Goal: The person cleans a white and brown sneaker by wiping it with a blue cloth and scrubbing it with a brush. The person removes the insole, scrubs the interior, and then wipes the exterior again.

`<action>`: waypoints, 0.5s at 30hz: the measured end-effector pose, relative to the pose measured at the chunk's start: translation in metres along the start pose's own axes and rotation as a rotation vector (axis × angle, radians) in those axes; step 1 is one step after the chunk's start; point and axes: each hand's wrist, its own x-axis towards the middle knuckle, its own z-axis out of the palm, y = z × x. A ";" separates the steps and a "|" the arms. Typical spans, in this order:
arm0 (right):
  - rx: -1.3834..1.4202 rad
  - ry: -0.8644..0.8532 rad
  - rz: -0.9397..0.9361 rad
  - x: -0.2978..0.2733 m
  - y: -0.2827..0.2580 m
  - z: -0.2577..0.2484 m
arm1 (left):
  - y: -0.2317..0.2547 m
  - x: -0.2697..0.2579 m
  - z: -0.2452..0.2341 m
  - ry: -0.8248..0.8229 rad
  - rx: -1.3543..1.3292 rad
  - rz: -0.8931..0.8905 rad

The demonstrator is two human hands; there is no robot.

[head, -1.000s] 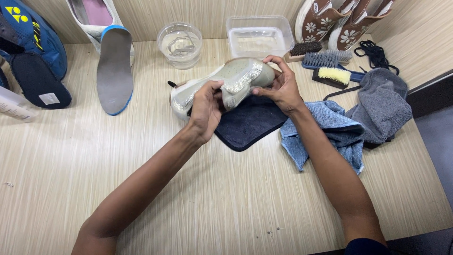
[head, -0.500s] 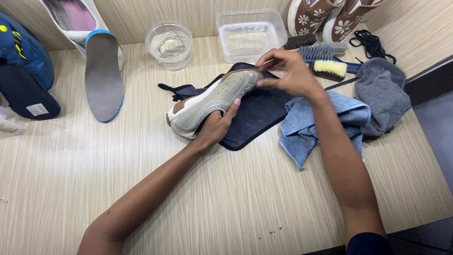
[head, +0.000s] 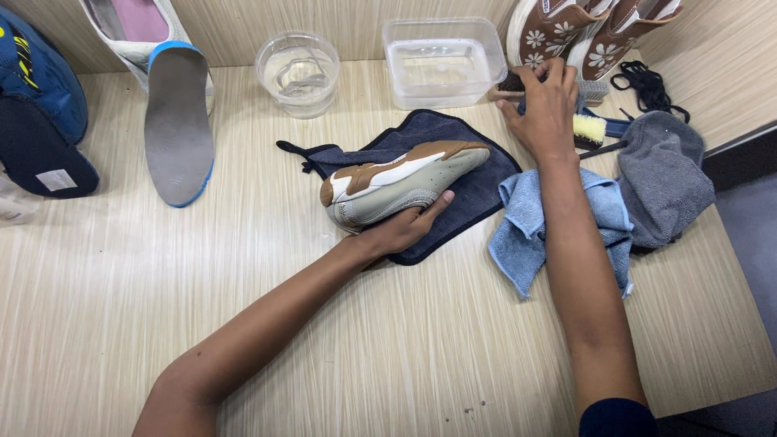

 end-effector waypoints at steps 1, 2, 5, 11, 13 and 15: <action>0.003 -0.001 0.001 0.002 0.004 0.002 | 0.002 0.000 -0.002 0.000 0.001 -0.002; -0.023 0.052 -0.030 0.001 0.008 0.005 | 0.004 -0.001 -0.004 0.017 0.004 -0.035; 0.039 0.196 -0.055 0.003 0.004 0.000 | 0.012 -0.002 -0.011 0.018 -0.033 -0.133; 0.592 0.449 -0.068 0.013 -0.017 -0.035 | 0.029 -0.002 -0.023 0.076 -0.128 -0.315; 0.714 0.475 -0.023 0.022 -0.016 -0.043 | 0.022 -0.001 -0.022 0.125 -0.102 -0.254; 1.005 0.313 -0.044 0.035 -0.024 -0.065 | 0.024 0.000 -0.023 0.109 -0.085 -0.384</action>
